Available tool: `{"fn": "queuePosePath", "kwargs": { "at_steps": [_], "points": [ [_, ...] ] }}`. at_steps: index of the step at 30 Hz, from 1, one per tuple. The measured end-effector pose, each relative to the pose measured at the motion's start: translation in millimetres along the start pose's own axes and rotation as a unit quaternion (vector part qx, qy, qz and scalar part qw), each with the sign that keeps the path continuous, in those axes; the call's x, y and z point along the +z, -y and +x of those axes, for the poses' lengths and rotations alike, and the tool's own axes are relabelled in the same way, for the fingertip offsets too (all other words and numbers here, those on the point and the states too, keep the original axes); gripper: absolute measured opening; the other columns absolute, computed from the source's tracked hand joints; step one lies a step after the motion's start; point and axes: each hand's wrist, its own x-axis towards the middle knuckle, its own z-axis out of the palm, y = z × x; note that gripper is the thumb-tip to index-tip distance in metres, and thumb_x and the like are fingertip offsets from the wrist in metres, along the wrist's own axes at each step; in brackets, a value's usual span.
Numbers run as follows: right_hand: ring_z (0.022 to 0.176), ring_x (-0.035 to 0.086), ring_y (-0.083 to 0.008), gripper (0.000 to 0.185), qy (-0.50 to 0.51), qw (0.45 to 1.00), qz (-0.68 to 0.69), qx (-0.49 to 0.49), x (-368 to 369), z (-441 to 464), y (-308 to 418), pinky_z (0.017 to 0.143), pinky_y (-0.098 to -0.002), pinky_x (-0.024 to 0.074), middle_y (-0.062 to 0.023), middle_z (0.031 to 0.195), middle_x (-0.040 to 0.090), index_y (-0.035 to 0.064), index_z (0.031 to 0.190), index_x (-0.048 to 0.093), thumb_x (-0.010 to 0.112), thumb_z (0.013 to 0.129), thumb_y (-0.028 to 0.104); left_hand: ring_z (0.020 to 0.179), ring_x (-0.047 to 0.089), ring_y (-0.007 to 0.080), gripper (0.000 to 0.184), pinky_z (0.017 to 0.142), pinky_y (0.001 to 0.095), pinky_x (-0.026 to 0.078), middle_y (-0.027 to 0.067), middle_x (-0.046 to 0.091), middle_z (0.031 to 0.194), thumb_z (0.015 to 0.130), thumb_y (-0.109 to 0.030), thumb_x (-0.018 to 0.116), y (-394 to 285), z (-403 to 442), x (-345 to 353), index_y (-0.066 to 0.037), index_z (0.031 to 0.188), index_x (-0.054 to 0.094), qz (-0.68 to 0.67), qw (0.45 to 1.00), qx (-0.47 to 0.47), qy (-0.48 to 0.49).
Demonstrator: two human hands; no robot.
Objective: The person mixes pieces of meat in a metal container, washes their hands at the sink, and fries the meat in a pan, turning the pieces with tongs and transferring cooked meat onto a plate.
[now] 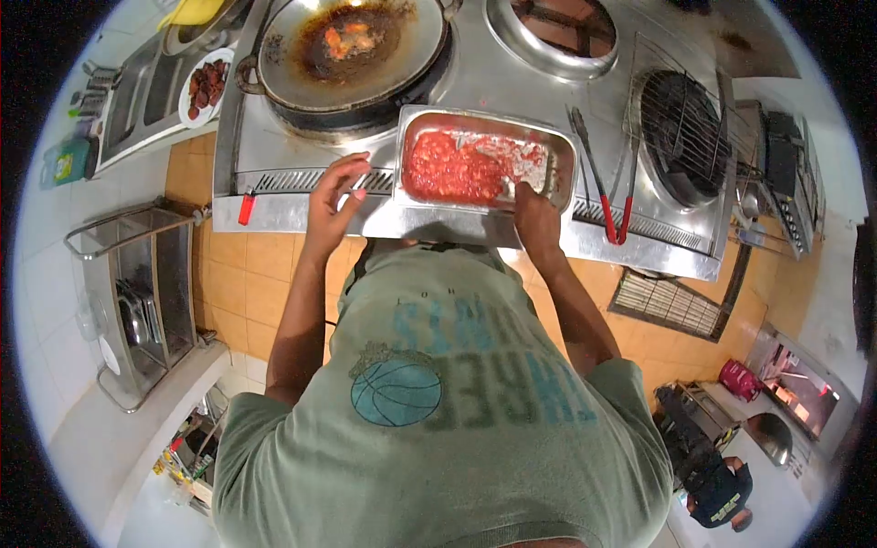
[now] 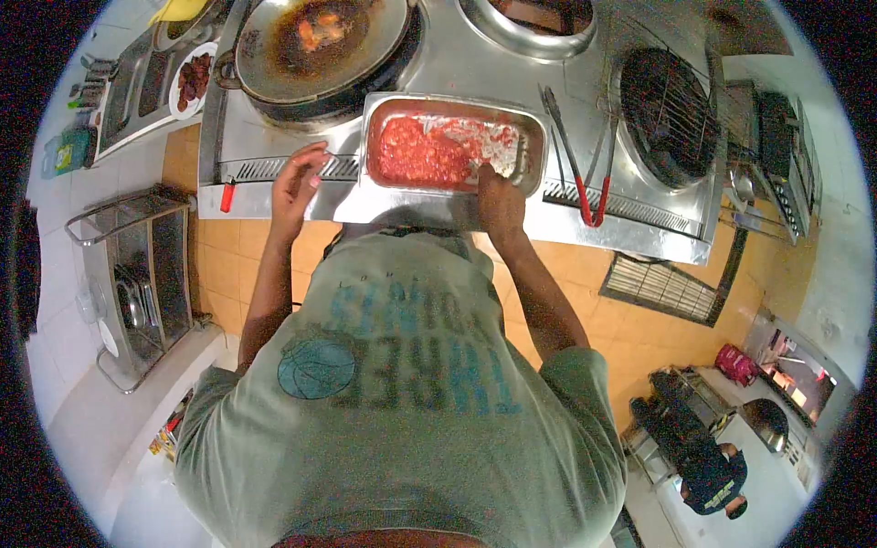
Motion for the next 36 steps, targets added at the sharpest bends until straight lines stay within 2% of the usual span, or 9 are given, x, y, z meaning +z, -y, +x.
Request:
{"fn": "queuePosePath", "kwargs": {
  "at_steps": [8, 10, 12, 16, 20, 25, 26, 27, 36],
  "points": [
    [0.07, 0.064, -0.0346, 0.023, -0.163, 0.968, 0.189, -0.015, -68, -13, 35, 0.056, -0.0424, 0.0491, -0.0182, 0.077, 0.063, 0.007, 0.091, 0.056, 0.052, 0.074, -0.009, 0.103, 0.057, 0.0173, 0.033, 0.091, 0.0298, 0.044, 0.0069, 0.058, 0.114, 0.086, -0.004, 0.058, 31, -27, -16, -0.002, 0.118, 0.052, 0.037, 0.991, -0.089, -0.092],
    [0.063, 0.063, -0.0353, 0.011, -0.244, 0.95, 0.164, -0.106, -44, -7, 30, 0.053, -0.0421, 0.0481, -0.0194, 0.072, 0.061, 0.0027, 0.089, 0.056, 0.046, 0.084, 0.001, 0.1, 0.057, 0.0159, 0.031, 0.09, 0.0287, 0.043, 0.0071, 0.059, 0.111, 0.087, -0.006, 0.057, 38, -28, -17, -0.001, 0.118, 0.052, 0.004, 0.99, -0.08, -0.112],
    [0.061, 0.063, -0.0355, 0.009, -0.027, 0.997, -0.017, -0.069, 7, -5, 7, 0.05, -0.0442, 0.048, -0.0201, 0.068, 0.061, 0.0027, 0.084, 0.052, 0.044, 0.085, 0.007, 0.1, 0.057, 0.0157, 0.031, 0.089, 0.0285, 0.043, 0.0079, 0.059, 0.111, 0.088, -0.007, 0.057, 39, -30, -16, 0.0, 0.117, 0.052, -0.03, 0.989, -0.081, -0.121],
    [0.064, 0.064, -0.0337, 0.013, 0.034, 0.998, -0.059, -0.012, -10, -2, 9, 0.053, -0.044, 0.051, -0.0184, 0.071, 0.063, 0.0061, 0.091, 0.056, 0.047, 0.084, 0.012, 0.101, 0.057, 0.0174, 0.03, 0.091, 0.0299, 0.042, 0.0105, 0.06, 0.111, 0.088, -0.009, 0.055, 40, -30, -29, 0.001, 0.116, 0.051, -0.016, 0.992, -0.057, -0.111],
    [0.063, 0.064, -0.0349, 0.009, -0.01, 1.0, -0.01, -0.016, -42, -4, 22, 0.053, -0.0444, 0.0502, -0.0182, 0.068, 0.062, 0.0066, 0.09, 0.053, 0.047, 0.085, 0.011, 0.099, 0.056, 0.0212, 0.033, 0.092, 0.0336, 0.041, 0.0131, 0.06, 0.109, 0.089, -0.017, 0.053, 49, -28, -38, 0.003, 0.116, 0.052, -0.018, 0.991, -0.054, -0.12],
    [0.064, 0.064, -0.036, 0.013, -0.207, 0.969, 0.127, -0.046, -35, -5, 26, 0.054, -0.045, 0.0508, -0.0206, 0.073, 0.063, 0.0069, 0.092, 0.056, 0.045, 0.086, 0.011, 0.099, 0.056, 0.0208, 0.033, 0.091, 0.0329, 0.041, 0.0137, 0.059, 0.108, 0.09, -0.018, 0.051, 46, -28, -33, 0.003, 0.115, 0.052, -0.039, 0.988, -0.059, -0.141],
    [0.065, 0.064, -0.0366, 0.015, -0.02, 0.998, -0.033, -0.041, -2, 3, 2, 0.053, -0.0455, 0.0506, -0.0212, 0.074, 0.063, 0.0061, 0.094, 0.056, 0.045, 0.086, 0.011, 0.099, 0.056, 0.0207, 0.033, 0.091, 0.0328, 0.041, 0.0138, 0.059, 0.108, 0.09, -0.018, 0.05, 48, -29, -32, 0.003, 0.115, 0.052, -0.047, 0.988, -0.064, -0.134],
    [0.064, 0.064, -0.0369, 0.013, 0.002, 1.0, -0.029, 0.0, 6, -6, 4, 0.053, -0.0461, 0.0504, -0.0209, 0.072, 0.063, 0.0056, 0.092, 0.055, 0.046, 0.085, 0.011, 0.099, 0.056, 0.0207, 0.035, 0.092, 0.033, 0.041, 0.0136, 0.06, 0.107, 0.089, -0.02, 0.05, 51, -29, -30, 0.004, 0.115, 0.052, -0.059, 0.986, -0.068, -0.138],
    [0.063, 0.063, -0.0369, 0.006, -0.027, 0.999, -0.006, 0.029, -24, -8, 6, 0.053, -0.047, 0.0495, -0.0187, 0.067, 0.062, 0.0068, 0.086, 0.054, 0.049, 0.082, 0.007, 0.099, 0.057, 0.0226, 0.039, 0.093, 0.0354, 0.041, 0.0143, 0.06, 0.109, 0.088, -0.025, 0.051, 62, -28, -40, 0.003, 0.116, 0.051, -0.046, 0.988, -0.061, -0.131]
  ]
}}
